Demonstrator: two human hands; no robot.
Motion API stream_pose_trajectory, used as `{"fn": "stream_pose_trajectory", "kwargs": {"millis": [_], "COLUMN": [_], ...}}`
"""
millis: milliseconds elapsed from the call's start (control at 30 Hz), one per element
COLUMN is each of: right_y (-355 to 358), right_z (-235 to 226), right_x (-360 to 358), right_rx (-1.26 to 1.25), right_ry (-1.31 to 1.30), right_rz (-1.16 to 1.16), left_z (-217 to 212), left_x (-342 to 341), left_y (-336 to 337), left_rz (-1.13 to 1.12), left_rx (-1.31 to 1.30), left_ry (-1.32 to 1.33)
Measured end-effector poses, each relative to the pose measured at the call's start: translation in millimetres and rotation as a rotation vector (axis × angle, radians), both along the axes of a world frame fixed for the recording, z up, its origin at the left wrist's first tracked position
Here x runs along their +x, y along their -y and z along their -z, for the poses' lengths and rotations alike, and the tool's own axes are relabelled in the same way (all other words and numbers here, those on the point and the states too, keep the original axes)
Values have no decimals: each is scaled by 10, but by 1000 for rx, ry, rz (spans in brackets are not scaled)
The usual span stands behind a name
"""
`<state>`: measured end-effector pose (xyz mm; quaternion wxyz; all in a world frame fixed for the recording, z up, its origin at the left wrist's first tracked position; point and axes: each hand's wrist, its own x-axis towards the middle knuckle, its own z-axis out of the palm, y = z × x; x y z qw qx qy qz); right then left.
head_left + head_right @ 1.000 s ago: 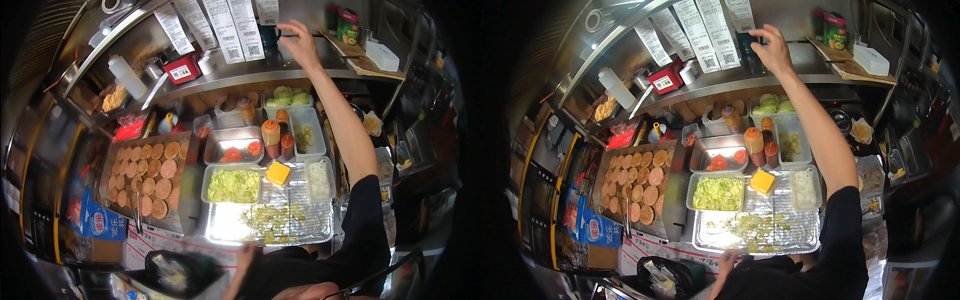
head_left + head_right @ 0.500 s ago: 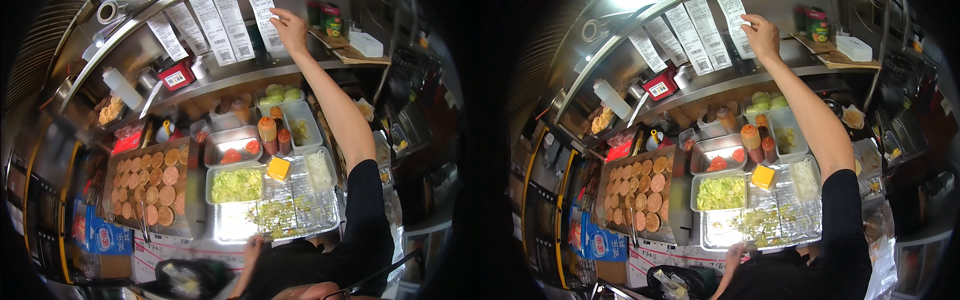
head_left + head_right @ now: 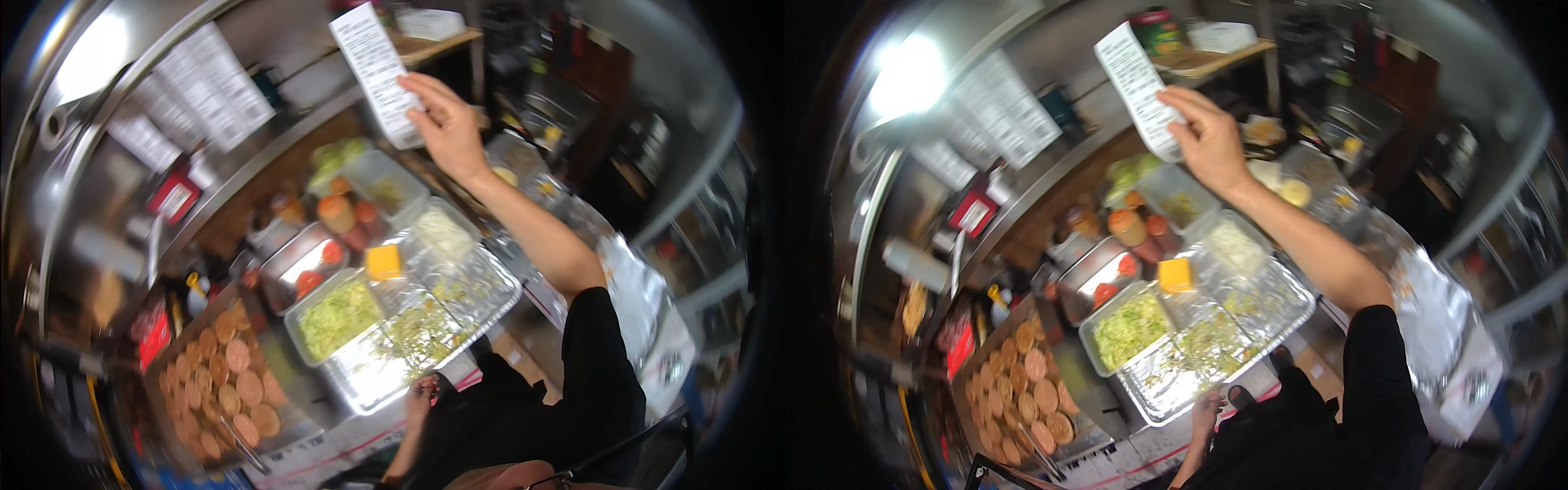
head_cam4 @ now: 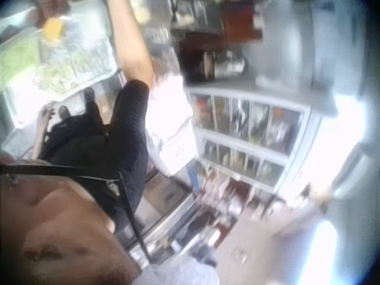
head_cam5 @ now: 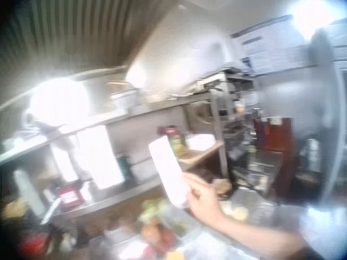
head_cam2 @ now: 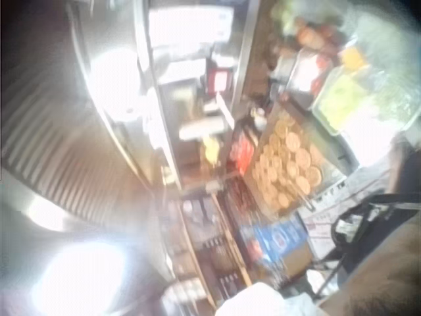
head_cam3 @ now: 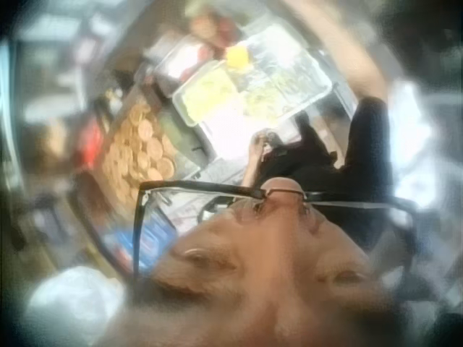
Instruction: The person assembles burritos by placing shredded lettuce and cooked meat patties onto tortillas, then rolling them up. The person uses tongs to handle the meat and places the finished burritos on a tray.
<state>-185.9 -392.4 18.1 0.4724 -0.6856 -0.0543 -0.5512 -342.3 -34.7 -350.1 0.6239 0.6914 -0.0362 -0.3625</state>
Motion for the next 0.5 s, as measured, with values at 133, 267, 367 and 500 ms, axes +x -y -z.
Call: {"fn": "stream_pose_trajectory", "kwargs": {"millis": [133,267,367,500], "right_y": [87,294,434,186], "right_z": [490,1266,1934,2893], "right_x": [-1073,-2630,-4275,-6730], "right_rx": [6,238,769,772], "right_ry": [-122,-205,-301,-201], "right_rz": [341,746,1035,1640], "left_z": [394,721,1032,1622], "left_x": [-133,-117,-177,-248], "left_y": [-140,-222,-307,-540], "left_rz": [303,450,470,553], "left_rx": [75,86,91,95], "left_ry": [-32,-48,-41,-93]}}
